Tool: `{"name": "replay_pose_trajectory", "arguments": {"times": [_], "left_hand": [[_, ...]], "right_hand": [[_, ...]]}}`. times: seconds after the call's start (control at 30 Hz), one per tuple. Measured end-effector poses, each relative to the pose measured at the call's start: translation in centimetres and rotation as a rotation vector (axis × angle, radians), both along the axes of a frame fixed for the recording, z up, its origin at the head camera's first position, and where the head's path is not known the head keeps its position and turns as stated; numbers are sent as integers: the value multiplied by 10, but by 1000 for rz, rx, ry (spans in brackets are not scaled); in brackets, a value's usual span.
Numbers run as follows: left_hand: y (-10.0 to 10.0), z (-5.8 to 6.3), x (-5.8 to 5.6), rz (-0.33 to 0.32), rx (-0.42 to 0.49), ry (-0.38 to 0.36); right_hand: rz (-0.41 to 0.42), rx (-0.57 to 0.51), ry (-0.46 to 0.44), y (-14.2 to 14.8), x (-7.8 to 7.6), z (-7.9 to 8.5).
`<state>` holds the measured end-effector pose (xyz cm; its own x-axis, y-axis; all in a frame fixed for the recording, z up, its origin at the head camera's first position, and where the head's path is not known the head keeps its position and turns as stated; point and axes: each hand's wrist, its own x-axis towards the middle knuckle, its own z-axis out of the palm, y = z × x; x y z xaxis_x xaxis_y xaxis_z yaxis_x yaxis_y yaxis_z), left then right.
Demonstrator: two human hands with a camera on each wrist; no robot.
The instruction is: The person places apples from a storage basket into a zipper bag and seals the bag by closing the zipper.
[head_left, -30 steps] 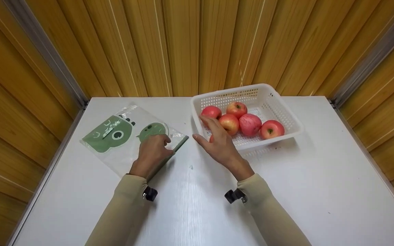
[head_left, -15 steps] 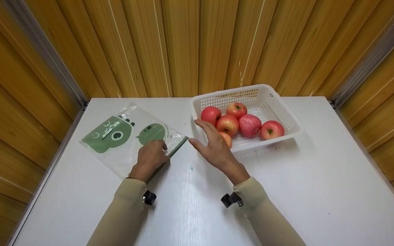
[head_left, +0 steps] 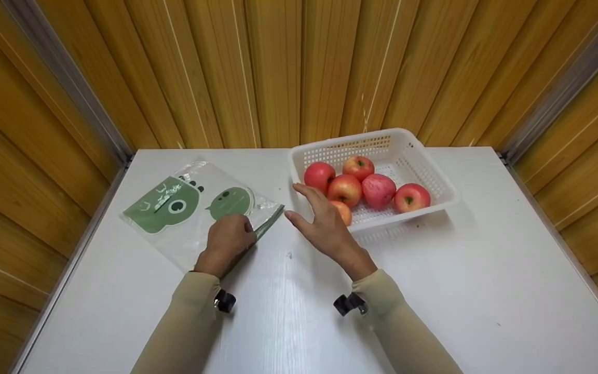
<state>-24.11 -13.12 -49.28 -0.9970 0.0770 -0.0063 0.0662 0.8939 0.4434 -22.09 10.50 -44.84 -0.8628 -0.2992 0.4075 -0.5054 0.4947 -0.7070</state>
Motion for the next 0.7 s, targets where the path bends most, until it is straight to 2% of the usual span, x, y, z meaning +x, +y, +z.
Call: {"name": "replay_pose_trajectory", "arguments": {"times": [0.13,0.33,0.6,0.7], "left_hand": [[0,6,0,41,69,-23],[2,14,0,73,150,1],[4,22,-1,63,237,119],[5,26,0,66,269,129]], "right_hand": [[-1,-14,-5,-3,-2,2],[8,-18,5,-5,-3,0],[22,-61,54,-9,-2,-3],[25,-62,52,-11,-1,-3]]}}
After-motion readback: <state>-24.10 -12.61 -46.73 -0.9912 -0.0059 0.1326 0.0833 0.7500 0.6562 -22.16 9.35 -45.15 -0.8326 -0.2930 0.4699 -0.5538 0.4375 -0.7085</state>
